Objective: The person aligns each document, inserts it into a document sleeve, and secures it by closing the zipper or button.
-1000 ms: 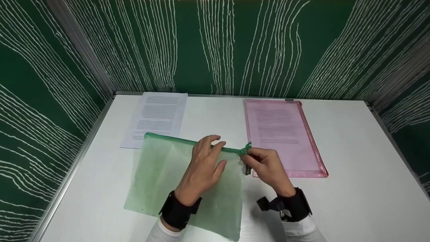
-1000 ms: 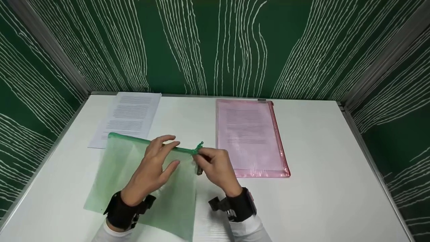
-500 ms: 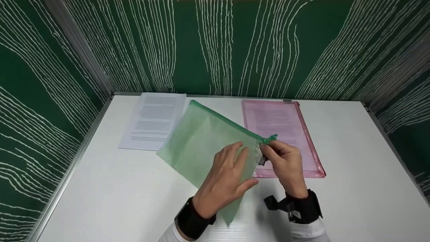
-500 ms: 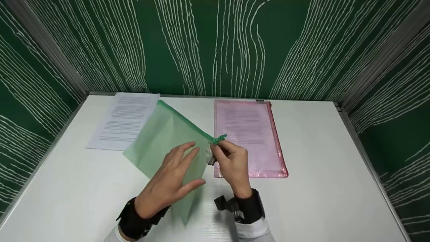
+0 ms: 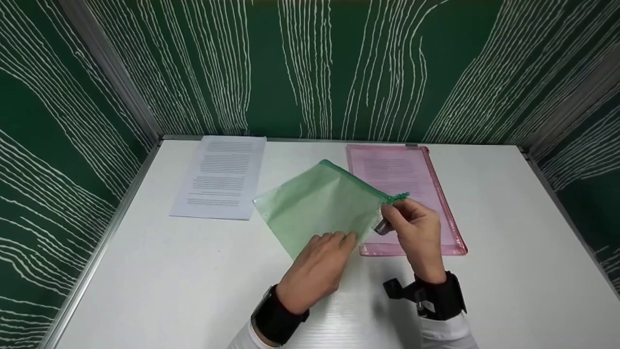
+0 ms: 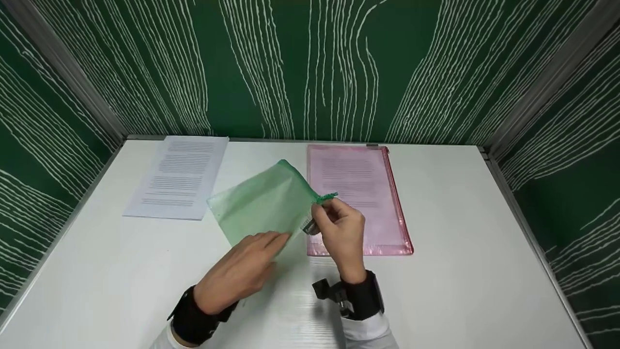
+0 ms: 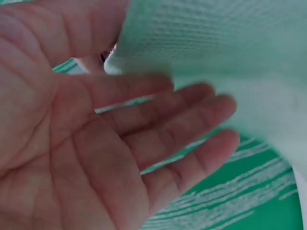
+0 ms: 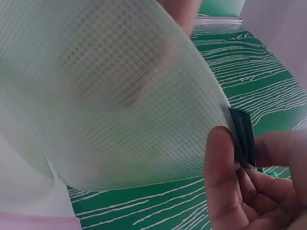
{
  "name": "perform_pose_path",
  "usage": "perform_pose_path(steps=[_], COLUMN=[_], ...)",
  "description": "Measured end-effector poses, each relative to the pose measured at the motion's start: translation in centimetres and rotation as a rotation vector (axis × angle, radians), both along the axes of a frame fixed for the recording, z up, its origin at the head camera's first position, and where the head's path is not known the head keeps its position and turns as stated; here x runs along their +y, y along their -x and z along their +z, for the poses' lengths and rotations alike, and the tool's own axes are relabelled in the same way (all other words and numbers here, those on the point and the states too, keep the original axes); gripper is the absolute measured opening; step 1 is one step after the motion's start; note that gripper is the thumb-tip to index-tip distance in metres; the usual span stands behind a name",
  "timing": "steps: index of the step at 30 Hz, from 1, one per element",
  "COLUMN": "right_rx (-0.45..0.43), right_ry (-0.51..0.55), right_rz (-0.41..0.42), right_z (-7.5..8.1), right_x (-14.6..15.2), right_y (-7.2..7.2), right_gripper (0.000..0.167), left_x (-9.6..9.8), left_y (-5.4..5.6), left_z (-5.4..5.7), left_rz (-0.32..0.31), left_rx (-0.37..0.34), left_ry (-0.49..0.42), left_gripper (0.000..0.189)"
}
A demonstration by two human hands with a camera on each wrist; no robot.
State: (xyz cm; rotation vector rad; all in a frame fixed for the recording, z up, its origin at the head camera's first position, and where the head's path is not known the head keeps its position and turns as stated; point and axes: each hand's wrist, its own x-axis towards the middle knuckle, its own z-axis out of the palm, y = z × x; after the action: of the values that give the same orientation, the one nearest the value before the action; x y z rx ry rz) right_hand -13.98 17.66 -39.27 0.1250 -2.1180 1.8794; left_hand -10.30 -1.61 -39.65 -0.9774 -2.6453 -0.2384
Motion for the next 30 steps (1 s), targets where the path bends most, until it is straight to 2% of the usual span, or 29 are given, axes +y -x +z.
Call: perform_pose_path(steps=[4,8,12,17,21,23,27,30], right_rx=[-0.084,-0.158,-0.195,-0.188,-0.158,-0.116,0.018,0.128], right_ry=[0.004,-0.008,-0.043,-0.133,-0.240,-0.312,-0.410,-0.440], right_rz=[-0.002,0.004,0.047,0.135,0.188,0.207,0.270,0.330], right_z=[0.0,0.0,0.2,0.4,1.3,1.9,2.5,2.2], right_x=[0.1,0.2,0.4,1.3,2.3,2.5,1.9,1.1], right_y=[0.0,0.1,0.1,0.1,-0.1,-0.3,-0.6,-0.4], right_gripper=[0.013,0.010,0.014,0.026,0.018,0.023,0.050,0.044], left_x=[-1.0,-1.9,-2.7,-3.7,-4.6,-5.0,-5.5,-5.6], left_y=[0.6,1.3,1.9,2.7,2.9,3.0,3.0,2.9], left_z=[0.0,0.3,0.5,1.0,1.5,1.8,2.3,2.4], left_rz=[0.020,0.074,0.133,0.182,0.191,0.185,0.168,0.148], left_rx=[-0.034,-0.048,-0.008,0.069,0.137,0.162,0.192,0.200], left_ry=[-0.003,-0.018,-0.090,-0.214,-0.270,-0.296,-0.333,-0.351], left_gripper=[0.026,0.025,0.032,0.038,0.037,0.039,0.048,0.050])
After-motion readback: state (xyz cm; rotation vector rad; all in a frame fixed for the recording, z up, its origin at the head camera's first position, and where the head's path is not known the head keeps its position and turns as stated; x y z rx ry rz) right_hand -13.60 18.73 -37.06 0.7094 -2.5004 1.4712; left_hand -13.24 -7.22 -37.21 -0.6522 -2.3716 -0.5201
